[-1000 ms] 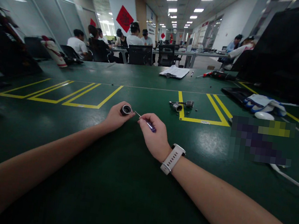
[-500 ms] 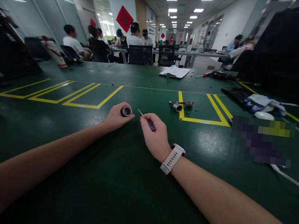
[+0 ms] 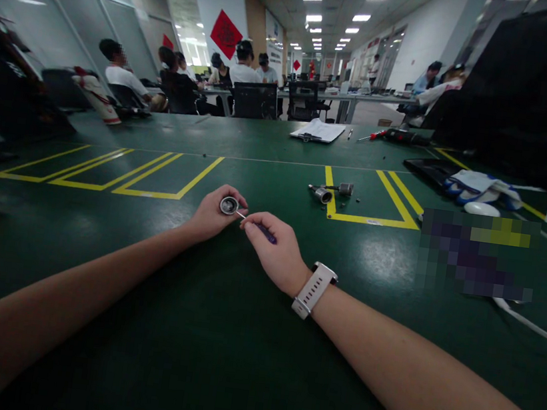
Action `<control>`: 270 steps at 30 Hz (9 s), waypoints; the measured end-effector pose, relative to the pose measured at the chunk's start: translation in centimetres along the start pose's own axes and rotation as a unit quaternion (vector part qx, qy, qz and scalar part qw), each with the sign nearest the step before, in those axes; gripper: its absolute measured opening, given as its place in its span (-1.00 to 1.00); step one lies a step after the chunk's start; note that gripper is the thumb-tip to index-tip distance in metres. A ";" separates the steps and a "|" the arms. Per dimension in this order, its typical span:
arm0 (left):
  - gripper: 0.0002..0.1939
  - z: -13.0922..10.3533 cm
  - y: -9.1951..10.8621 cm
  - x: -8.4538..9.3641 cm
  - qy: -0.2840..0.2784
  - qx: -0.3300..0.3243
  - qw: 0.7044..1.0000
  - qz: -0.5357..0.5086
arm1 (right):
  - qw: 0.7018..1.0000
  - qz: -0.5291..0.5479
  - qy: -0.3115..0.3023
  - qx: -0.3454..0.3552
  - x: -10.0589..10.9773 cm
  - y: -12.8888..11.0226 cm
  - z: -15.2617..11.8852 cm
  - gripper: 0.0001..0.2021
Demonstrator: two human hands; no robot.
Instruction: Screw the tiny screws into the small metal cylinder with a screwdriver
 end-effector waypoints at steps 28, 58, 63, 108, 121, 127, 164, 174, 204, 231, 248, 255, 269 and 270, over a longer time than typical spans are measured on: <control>-0.82 -0.2 1.1 -0.6 -0.041 -0.025 0.999 -0.003 | 0.998 0.040 -0.051 0.003 -0.2 0.7 0.3 -0.81; -0.82 -0.3 1.3 -0.4 -0.013 -0.077 0.993 0.084 | 0.954 0.291 0.003 -0.068 -0.1 2.9 0.6 -0.87; -0.81 -0.2 1.2 -0.4 -0.020 -0.067 0.997 0.030 | 0.949 0.307 0.002 -0.078 -0.1 2.9 0.6 -0.86; -0.81 -0.3 1.2 -0.4 -0.015 -0.068 0.994 0.089 | 0.954 0.293 0.006 -0.066 -0.1 2.7 0.6 -0.86; -0.86 -0.1 0.9 -0.5 -0.017 -0.043 0.989 0.140 | 0.965 0.252 0.030 -0.064 0.1 2.6 0.4 -0.86; -0.86 -0.3 1.3 -0.5 -0.017 -0.047 0.981 0.189 | 0.967 0.245 -0.006 -0.073 -0.3 2.5 0.5 -0.85; -0.80 -0.2 0.6 -0.3 -0.002 -0.063 0.998 0.012 | 0.942 0.327 0.006 -0.079 -0.1 3.0 0.6 -0.86; -0.87 -0.3 1.5 -0.4 -0.010 -0.051 0.979 0.197 | 0.963 0.257 -0.001 -0.080 -0.3 2.7 0.5 -0.86; -0.88 -0.1 -0.5 0.1 0.026 0.035 0.991 0.125 | 0.953 0.276 0.098 -0.074 1.0 3.6 0.3 -0.86; -0.93 -0.1 0.8 -0.8 -0.044 -0.054 0.997 0.034 | 0.979 0.133 0.108 -0.110 1.0 3.4 0.2 -0.85; -0.95 0.0 1.0 -1.6 -0.125 -0.033 0.989 0.070 | 0.973 0.138 0.150 -0.109 1.7 3.4 -0.2 -0.85; -0.94 -0.2 -0.3 0.4 0.037 0.045 0.990 0.125 | 0.973 0.091 0.170 -0.124 2.0 3.6 -0.1 -0.88; -0.75 -1.2 -4.7 3.0 0.271 0.171 0.945 0.063 | 0.984 -0.082 0.019 -0.157 -0.6 5.8 7.1 -0.88; -0.75 -1.3 -4.9 3.2 0.279 0.173 0.942 0.064 | 0.984 -0.090 0.001 -0.151 -0.8 5.8 8.1 -0.89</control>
Point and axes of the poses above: each hand's wrist, its own z-axis towards the middle knuckle, its own x-axis out of the back of the hand, y = z × x, the point moved 6 cm from there along z, towards the middle knuckle, and after that the axes turned 15 degrees about -y, right-handed, at the moved point
